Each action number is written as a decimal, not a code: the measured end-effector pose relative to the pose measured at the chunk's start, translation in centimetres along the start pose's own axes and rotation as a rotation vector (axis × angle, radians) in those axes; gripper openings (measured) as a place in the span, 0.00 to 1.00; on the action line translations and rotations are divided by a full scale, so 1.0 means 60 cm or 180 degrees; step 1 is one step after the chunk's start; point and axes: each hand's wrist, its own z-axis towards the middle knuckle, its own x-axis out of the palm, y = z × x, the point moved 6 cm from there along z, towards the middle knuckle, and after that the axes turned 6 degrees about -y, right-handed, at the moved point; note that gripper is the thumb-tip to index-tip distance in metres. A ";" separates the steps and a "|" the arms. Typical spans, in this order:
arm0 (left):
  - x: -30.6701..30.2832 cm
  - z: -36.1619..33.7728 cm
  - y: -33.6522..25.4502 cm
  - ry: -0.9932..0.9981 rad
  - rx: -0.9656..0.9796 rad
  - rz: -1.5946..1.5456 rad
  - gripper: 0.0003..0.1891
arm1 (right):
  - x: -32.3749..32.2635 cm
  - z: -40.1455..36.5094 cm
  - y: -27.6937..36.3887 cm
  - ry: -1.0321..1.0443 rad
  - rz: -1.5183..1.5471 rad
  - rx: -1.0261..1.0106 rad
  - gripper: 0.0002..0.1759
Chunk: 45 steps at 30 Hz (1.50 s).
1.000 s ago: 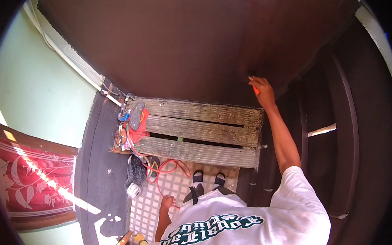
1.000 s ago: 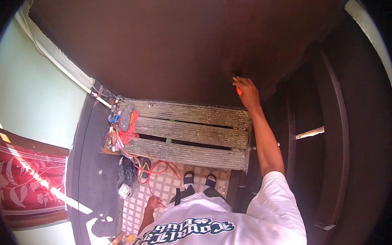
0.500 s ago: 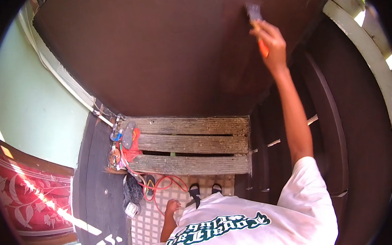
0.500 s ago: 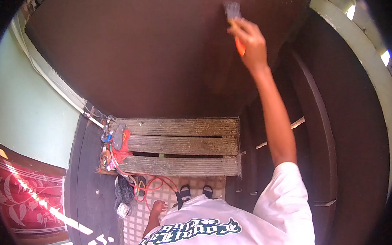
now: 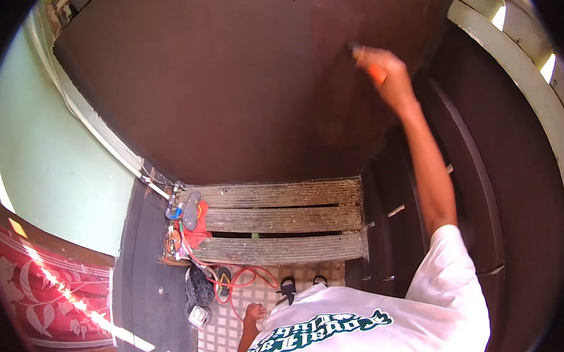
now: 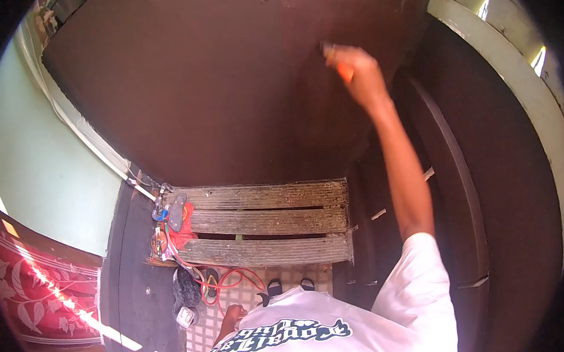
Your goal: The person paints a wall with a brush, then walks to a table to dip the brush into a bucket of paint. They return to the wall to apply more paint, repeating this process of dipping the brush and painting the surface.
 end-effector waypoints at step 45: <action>0.017 0.014 -0.046 -0.0176 0.0202 -0.0329 0.11 | -0.054 0.376 0.116 -0.0111 -0.0946 -0.1404 0.07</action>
